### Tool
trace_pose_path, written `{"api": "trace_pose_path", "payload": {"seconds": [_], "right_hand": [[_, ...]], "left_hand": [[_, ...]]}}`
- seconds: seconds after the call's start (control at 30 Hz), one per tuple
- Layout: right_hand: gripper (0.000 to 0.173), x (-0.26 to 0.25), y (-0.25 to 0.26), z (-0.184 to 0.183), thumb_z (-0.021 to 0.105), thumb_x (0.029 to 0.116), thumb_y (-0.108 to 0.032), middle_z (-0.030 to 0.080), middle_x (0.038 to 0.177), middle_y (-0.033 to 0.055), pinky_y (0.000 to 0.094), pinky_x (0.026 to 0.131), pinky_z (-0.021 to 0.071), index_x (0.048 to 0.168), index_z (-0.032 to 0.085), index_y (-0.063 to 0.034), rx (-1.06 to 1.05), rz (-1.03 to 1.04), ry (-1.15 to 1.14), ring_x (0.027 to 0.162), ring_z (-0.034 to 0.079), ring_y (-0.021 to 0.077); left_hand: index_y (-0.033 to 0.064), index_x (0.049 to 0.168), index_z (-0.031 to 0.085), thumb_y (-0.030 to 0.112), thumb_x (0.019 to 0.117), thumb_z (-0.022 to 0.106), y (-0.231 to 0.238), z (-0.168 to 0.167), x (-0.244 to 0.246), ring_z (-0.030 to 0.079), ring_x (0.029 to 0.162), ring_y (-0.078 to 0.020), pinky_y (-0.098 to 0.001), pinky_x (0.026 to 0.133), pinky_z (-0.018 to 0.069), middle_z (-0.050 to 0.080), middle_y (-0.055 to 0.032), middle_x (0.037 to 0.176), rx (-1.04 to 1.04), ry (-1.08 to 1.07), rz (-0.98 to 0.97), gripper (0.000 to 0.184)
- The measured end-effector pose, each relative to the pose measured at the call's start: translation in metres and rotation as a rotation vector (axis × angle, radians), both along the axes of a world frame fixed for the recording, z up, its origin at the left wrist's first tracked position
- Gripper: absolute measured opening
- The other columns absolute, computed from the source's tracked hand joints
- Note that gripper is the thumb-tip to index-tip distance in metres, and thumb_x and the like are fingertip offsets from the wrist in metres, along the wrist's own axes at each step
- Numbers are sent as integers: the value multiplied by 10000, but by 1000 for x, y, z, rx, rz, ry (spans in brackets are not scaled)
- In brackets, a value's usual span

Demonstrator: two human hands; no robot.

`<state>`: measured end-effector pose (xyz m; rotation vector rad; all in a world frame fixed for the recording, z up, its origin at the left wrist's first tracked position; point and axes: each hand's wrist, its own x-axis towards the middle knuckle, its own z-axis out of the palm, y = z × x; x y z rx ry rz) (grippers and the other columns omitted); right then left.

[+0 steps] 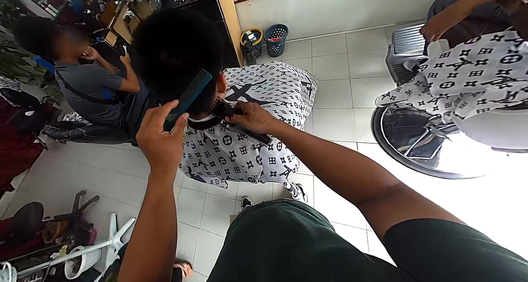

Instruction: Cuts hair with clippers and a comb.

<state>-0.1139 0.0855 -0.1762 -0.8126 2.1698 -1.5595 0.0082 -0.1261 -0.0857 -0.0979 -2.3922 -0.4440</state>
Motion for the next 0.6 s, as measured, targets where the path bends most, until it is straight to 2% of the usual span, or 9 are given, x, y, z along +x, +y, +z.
{"api": "trace_pose_path", "payload": {"seconds": [0.13, 0.17, 0.23, 0.3, 0.33, 0.37, 0.43, 0.5, 0.6], "right_hand": [[267, 2, -6, 5, 621, 1009, -198, 673, 980, 65, 274, 831, 532, 1186, 632, 3, -378, 56, -23, 874, 637, 71], [274, 1, -7, 6, 604, 1010, -185, 673, 1005, 63, 262, 846, 535, 1208, 623, 4, -439, 72, -15, 895, 640, 60], [271, -5, -3, 5, 624, 1010, -225, 673, 982, 65, 289, 834, 524, 1177, 645, -12, -324, 50, 11, 877, 633, 79], [284, -13, 4, 0, 650, 1004, -283, 638, 902, 92, 388, 784, 486, 1067, 659, -6, -110, 36, 6, 818, 594, 157], [293, -16, 6, -1, 649, 1006, -293, 625, 874, 94, 399, 763, 476, 1035, 662, -2, -75, 48, -16, 793, 581, 169], [278, -18, 8, 0, 632, 1016, -279, 620, 863, 78, 368, 744, 477, 1037, 660, -4, -109, 71, -55, 770, 574, 146], [235, -17, 6, 6, 549, 1052, -204, 647, 871, 47, 279, 699, 555, 1114, 642, 3, -332, 140, -176, 724, 626, 89], [249, -17, 5, 12, 482, 1070, -183, 661, 857, 52, 274, 658, 586, 1154, 612, 12, -445, 192, -250, 688, 654, 99], [254, -27, 10, 7, 546, 1060, -235, 638, 839, 67, 294, 666, 545, 1081, 643, -1, -207, 210, -197, 682, 616, 114]], "left_hand": [[26, 1243, 708, 212, 963, 729, 1, -3, -3, 664, 1044, -240, -358, 920, 522, 694, -180, 1147, -11, -4, 38, 337], [22, 1244, 707, 208, 963, 727, 2, -3, -3, 668, 1037, -248, -368, 914, 528, 696, -185, 1150, -9, -13, 39, 338], [20, 1242, 707, 206, 964, 725, 3, -1, -3, 670, 1026, -246, -365, 905, 532, 696, -184, 1145, -7, -17, 40, 335], [24, 1243, 707, 215, 969, 721, 6, 2, -1, 675, 1035, -239, -354, 912, 540, 696, -183, 1150, -13, -8, 41, 335], [26, 1242, 709, 215, 967, 723, 7, 4, -1, 676, 1036, -234, -346, 913, 539, 696, -181, 1151, -15, 2, 43, 335], [33, 1236, 715, 214, 960, 731, 8, 5, -3, 676, 1040, -225, -335, 915, 537, 699, -177, 1146, -17, 14, 50, 330], [49, 1219, 731, 218, 941, 751, 8, 2, -7, 673, 1032, -202, -312, 908, 526, 711, -161, 1131, -24, 26, 74, 326], [55, 1218, 732, 218, 939, 752, 8, 1, -9, 670, 1028, -202, -315, 900, 521, 712, -155, 1129, -26, 10, 94, 324], [56, 1220, 732, 224, 935, 758, 12, 4, -8, 670, 1032, -192, -303, 903, 520, 714, -149, 1128, -27, 20, 91, 332]]}}
